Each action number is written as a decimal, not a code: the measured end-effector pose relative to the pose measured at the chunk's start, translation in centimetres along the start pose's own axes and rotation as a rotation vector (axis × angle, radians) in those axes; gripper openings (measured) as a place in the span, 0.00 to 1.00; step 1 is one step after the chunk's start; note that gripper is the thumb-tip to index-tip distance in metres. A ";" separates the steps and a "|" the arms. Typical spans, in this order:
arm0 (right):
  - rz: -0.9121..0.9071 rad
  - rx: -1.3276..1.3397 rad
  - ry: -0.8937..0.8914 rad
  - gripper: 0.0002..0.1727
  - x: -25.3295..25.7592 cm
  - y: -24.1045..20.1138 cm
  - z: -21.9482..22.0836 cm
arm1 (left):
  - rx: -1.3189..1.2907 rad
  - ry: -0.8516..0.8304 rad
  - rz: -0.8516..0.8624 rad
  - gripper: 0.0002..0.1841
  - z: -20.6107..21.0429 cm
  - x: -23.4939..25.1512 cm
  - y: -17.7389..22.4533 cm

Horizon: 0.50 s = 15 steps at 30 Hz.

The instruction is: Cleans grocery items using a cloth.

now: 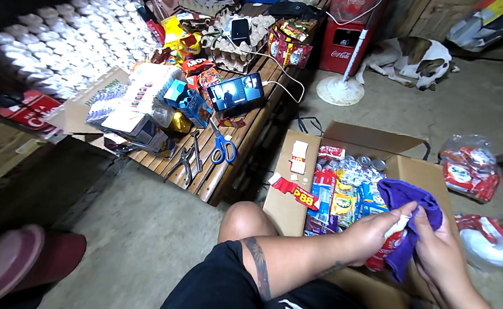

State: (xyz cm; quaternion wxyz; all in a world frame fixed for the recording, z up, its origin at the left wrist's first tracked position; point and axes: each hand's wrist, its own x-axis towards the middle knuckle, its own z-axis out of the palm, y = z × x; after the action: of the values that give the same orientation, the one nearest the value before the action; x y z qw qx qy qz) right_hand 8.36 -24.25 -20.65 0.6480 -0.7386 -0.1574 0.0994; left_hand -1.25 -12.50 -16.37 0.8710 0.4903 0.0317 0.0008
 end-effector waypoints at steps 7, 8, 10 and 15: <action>0.007 0.002 -0.004 0.34 0.0 0.2 -0.1 | 0.015 -0.019 -0.007 0.30 -0.5 0.7 -1.2; 0.006 0.001 -0.005 0.34 0.0 0.2 -0.1 | 0.014 -0.015 -0.010 0.30 -0.5 0.7 -1.2; 0.005 0.004 -0.001 0.34 0.0 0.2 -0.1 | 0.016 -0.013 -0.013 0.30 -0.5 0.7 -1.2; 0.013 -0.007 0.003 0.34 -0.1 0.0 0.0 | 0.022 -0.007 -0.016 0.30 -0.4 0.7 -1.1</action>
State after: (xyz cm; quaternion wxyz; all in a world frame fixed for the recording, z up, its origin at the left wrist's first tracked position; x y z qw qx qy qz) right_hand 8.31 -24.26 -20.67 0.6448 -0.7421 -0.1521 0.1019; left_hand -0.57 -12.69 -17.62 0.8656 0.4996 0.0326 -0.0085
